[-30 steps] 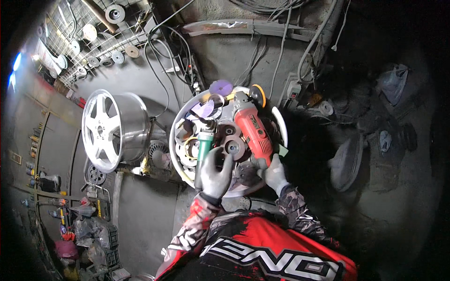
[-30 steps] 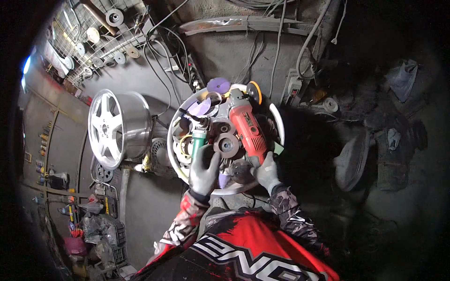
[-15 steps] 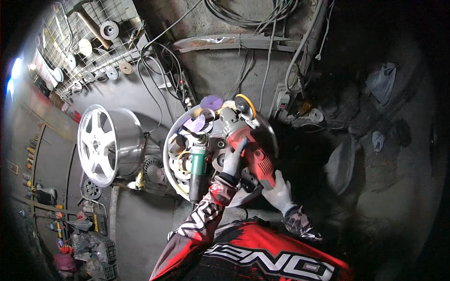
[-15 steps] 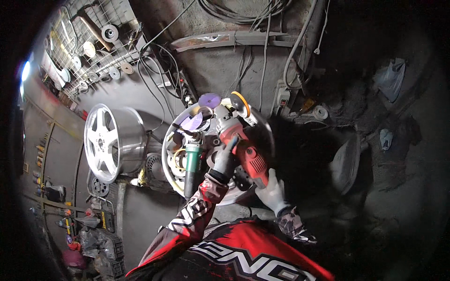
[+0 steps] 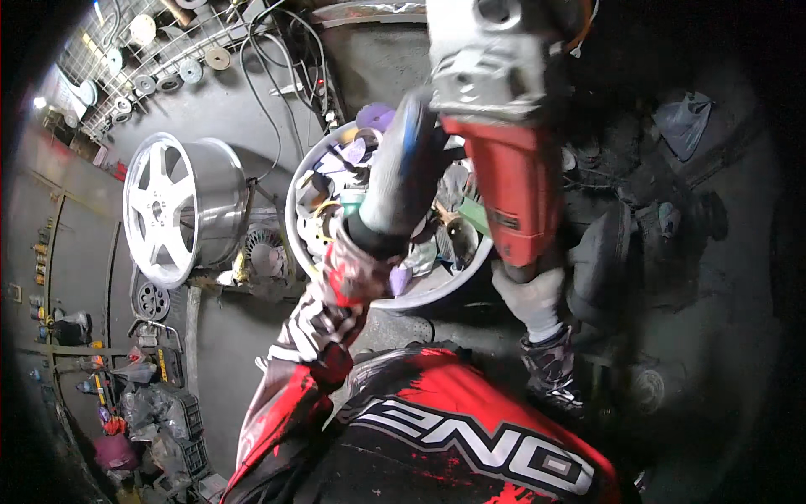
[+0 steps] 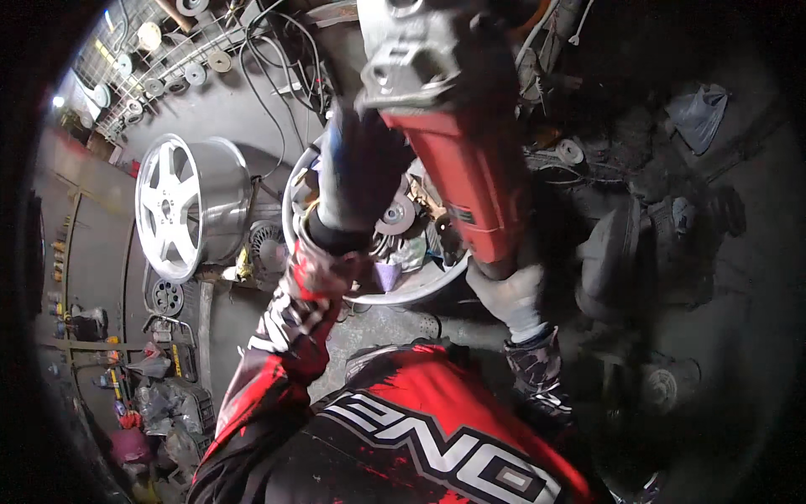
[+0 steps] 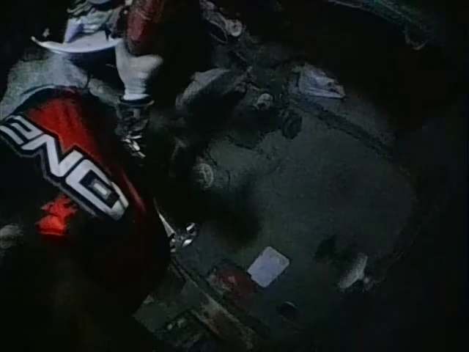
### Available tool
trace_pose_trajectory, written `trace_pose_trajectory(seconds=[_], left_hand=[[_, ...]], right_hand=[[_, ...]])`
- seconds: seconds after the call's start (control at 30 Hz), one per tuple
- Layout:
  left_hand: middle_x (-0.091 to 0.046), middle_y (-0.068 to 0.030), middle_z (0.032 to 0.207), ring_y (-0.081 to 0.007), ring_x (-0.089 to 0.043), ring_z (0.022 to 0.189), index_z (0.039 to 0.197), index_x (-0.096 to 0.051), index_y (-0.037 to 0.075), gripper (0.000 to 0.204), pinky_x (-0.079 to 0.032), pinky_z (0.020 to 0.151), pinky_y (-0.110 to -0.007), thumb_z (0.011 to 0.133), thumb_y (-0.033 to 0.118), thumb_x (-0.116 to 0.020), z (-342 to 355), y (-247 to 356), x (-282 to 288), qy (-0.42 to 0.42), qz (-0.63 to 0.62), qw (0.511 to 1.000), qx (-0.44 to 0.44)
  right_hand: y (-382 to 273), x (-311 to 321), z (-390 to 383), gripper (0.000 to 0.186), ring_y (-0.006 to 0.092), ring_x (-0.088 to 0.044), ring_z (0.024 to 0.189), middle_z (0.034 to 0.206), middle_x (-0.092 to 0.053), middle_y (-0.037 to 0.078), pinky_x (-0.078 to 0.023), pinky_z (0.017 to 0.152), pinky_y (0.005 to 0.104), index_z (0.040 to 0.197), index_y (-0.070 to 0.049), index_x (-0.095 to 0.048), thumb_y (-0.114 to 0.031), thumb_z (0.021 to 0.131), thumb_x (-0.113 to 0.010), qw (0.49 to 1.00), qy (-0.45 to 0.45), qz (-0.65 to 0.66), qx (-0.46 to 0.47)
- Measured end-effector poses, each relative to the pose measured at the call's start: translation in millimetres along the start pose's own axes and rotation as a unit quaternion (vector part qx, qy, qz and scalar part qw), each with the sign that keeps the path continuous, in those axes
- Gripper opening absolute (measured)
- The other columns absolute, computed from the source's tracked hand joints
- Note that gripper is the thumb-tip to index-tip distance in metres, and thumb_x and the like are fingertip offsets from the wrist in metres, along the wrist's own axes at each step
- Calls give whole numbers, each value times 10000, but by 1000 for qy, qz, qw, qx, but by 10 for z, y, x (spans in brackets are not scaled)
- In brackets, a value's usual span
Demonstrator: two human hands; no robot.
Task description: The person uses a rotary tool to sand down imperfections on a car rim and then applies a dual-action sander to the spokes, changing the sanding pad at the end.
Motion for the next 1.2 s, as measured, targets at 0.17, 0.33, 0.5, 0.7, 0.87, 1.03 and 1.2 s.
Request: trace_pose_trajectory(seconds=[0.17, 0.33, 0.5, 0.7, 0.87, 1.03, 1.2], left_hand=[[-627, -82, 1390, -176, -579, 1281, 1406, -579, 27, 486, -450, 1080, -366, 1086, 384, -504, 135, 649, -666, -115, 107, 987, -26], [-637, -76, 1316, -179, -586, 1195, 1368, -595, -25, 413, -462, 1036, -340, 1014, 186, -633, -1108, 1232, -528, -3, 390, 892, -229], [-506, -184, 1469, -299, -491, 1375, 1486, -438, -9, 786, -361, 1187, -461, 916, 445, -732, -2639, 1590, 156, 93, 556, 824, 59], [-477, -214, 1489, -337, -466, 1397, 1504, -402, -16, 983, -344, 1202, -491, 837, 623, -738, -4431, 2457, 513, 172, 136, 973, -77], [-527, -190, 1434, -352, -506, 1331, 1479, -463, -12, 1124, -350, 1168, -564, 793, 872, -572, -5517, 3097, 571, 273, 224, 922, -156], [-525, -182, 1443, -371, -486, 1367, 1499, -452, 45, 1150, -332, 1194, -585, 709, 835, -726, -6138, 3358, 631, 296, 169, 917, -205], [-516, -197, 1456, -371, -483, 1379, 1495, -450, 43, 1179, -331, 1206, -581, 658, 797, -799, -6586, 3552, 916, 290, 191, 904, -248]], right_hand=[[-424, 11, -188, 477, 284, -712, 1032, 1126, -724, 138, -551, 908, 410, 1188, -32, -666, -90, 753, -853, 996, -19, -32, 79], [-599, -546, -961, 742, 393, -671, 1113, 1221, -660, 237, -542, 941, 468, 1405, 8, -537, -248, 789, -862, 990, 12, -123, 73], [-826, -1188, -1896, 685, 386, -709, 971, 1143, -684, 213, -569, 824, 480, 1310, -24, -621, -298, 740, -885, 970, -13, -202, 133], [-1364, -2203, -2611, 650, 424, -692, 968, 1023, -697, 207, -543, 824, 479, 1243, -45, -640, -173, 637, -836, 962, -265, -28, 61], [-2037, -2916, -2964, 571, 403, -699, 947, 1001, -717, 172, -555, 843, 485, 1153, -79, -666, -192, 621, -838, 927, -352, 21, 129], [-2522, -3460, -3115, 439, 398, -686, 864, 952, -712, 153, -537, 769, 488, 1101, -78, -676, -190, 696, -803, 900, -386, 40, 197], [-2662, -3985, -3177, 439, 393, -692, 892, 973, -717, 144, -548, 785, 482, 1099, -68, -672, -182, 698, -812, 863, -444, 29, 239]])
Point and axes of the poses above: each hand's wrist, its own z-axis towards the middle knuckle, its own x-axis out of the back of the hand, y = z × x, the point moved 8 cm from there along z, towards the middle knuckle
